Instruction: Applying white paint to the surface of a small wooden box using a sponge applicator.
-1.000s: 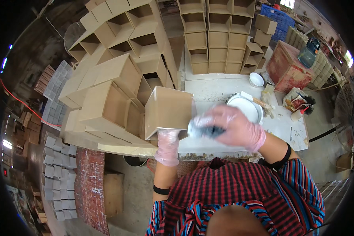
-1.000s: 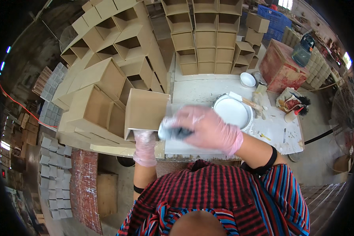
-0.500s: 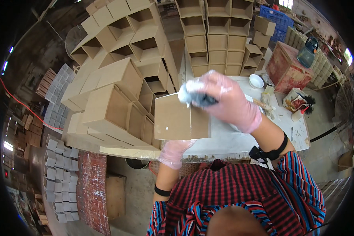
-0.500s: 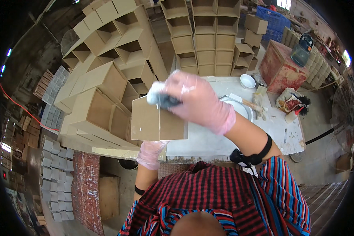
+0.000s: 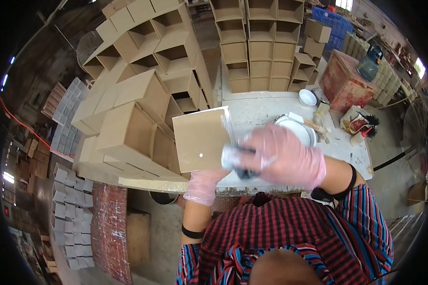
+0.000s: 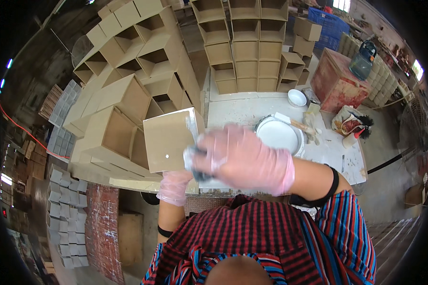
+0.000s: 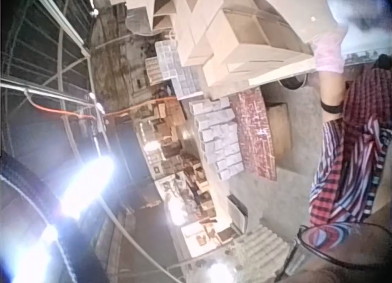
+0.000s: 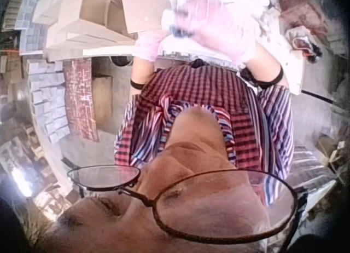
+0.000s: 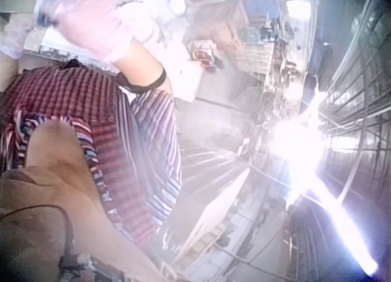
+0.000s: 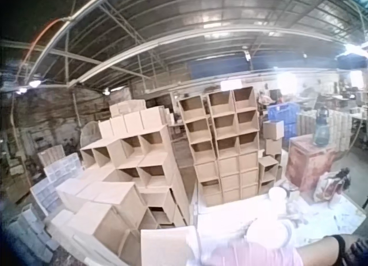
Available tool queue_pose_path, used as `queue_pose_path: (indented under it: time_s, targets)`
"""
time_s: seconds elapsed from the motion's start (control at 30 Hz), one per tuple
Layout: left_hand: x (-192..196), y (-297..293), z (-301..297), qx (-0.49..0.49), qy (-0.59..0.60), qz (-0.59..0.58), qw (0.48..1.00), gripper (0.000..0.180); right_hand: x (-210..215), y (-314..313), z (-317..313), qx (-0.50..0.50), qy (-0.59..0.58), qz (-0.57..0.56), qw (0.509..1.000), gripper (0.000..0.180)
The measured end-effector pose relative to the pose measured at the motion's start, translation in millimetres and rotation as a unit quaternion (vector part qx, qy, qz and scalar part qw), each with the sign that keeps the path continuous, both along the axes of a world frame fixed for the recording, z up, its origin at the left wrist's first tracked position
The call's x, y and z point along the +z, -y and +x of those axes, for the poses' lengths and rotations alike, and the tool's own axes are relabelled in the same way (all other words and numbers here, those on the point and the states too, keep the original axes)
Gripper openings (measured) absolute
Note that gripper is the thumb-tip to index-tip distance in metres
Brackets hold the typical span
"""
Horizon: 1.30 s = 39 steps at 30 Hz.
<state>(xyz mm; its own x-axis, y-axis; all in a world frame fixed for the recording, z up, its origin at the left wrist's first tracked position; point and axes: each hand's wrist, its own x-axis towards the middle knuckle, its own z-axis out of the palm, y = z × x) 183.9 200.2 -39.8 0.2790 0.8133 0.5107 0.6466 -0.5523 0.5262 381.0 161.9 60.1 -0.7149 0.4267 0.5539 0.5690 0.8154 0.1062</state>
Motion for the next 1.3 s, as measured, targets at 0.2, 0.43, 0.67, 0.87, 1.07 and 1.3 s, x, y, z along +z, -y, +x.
queue_pose_path:
  time_s: [0.2, 0.43, 0.67, 0.87, 1.07, 1.3]
  targets:
    - [4, 4, 6, 0.044, -0.116, 0.079, 0.989, 0.05, 12, -27, 1, -0.04, -0.08, 0.068, 0.994, 0.038]
    - [7, -4, 2, -0.006, 0.048, -0.06, 0.997, 0.057, 3, 11, 1, 0.038, 0.019, -0.053, 0.998, 0.043]
    - [9, -4, 8, -0.098, 0.172, -0.11, 0.974, 0.06, -14, -52, 2, -0.006, -0.374, -0.109, 0.921, 0.034]
    - [0, -5, 0, -0.096, 0.201, -0.101, 0.97, 0.059, -35, -12, -4, 0.101, -0.237, -0.107, 0.96, 0.046]
    - [-12, -11, 4, -0.106, 0.193, -0.075, 0.973, 0.059, -25, -37, 0, 0.011, -0.332, -0.116, 0.936, 0.044]
    - [-6, -3, 4, -0.054, 0.135, -0.044, 0.988, 0.057, -18, 5, -3, 0.148, -0.212, -0.151, 0.954, 0.046]
